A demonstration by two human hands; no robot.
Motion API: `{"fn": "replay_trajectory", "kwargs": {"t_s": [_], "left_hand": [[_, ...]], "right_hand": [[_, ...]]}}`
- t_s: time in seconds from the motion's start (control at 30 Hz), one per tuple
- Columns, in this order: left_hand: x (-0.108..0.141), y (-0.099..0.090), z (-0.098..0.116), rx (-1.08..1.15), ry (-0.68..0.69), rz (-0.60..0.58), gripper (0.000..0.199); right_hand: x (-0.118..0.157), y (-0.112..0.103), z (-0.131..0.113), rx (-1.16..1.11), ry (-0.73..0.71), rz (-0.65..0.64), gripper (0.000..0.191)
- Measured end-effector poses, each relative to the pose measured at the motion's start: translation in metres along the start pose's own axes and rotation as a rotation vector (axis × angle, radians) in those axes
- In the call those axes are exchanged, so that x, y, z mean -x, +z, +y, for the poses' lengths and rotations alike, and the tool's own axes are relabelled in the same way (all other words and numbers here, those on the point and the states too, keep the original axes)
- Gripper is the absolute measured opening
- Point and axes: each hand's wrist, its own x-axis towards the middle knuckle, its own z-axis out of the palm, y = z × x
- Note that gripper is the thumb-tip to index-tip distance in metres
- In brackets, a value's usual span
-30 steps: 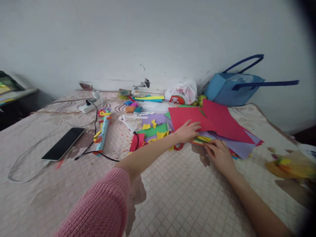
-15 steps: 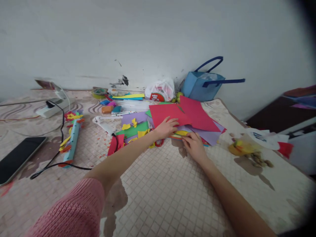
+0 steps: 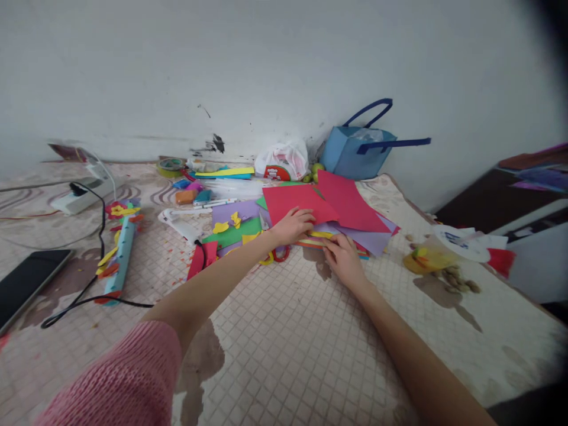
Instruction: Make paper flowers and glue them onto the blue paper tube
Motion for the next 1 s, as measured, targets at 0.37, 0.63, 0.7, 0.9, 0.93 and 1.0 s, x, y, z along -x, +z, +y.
{"fn": "replay_trajectory", "kwargs": {"t_s": [0.37,0.63,0.7,0.9,0.93,1.0], "left_hand": [[-0.001,0.003,0.011,-0.163,0.018,0.021,0.023],[0.004,0.001,0.009,-0.148,-0.003,0.011,0.02],[0.005,0.002,0.008,-0.143,0.008,0.015,0.021],[0.003,-0.003,0.008,-0.153,-0.023,0.047,0.018],[0.002,-0.004,0.008,-0.156,-0.043,0.044,0.018],[0.001,-0.007,0.01,-0.159,-0.073,0.029,0.018]], "right_hand": [[-0.006,-0.001,-0.001,0.101,-0.031,-0.039,0.025],[-0.02,-0.002,-0.004,0.309,-0.07,-0.126,0.025],[-0.021,-0.005,-0.004,0.345,-0.086,-0.149,0.022],[-0.026,-0.011,-0.005,0.416,-0.109,-0.206,0.021],[-0.027,-0.011,-0.005,0.424,-0.111,-0.212,0.021],[-0.03,-0.011,-0.006,0.435,-0.115,-0.221,0.022]]}}
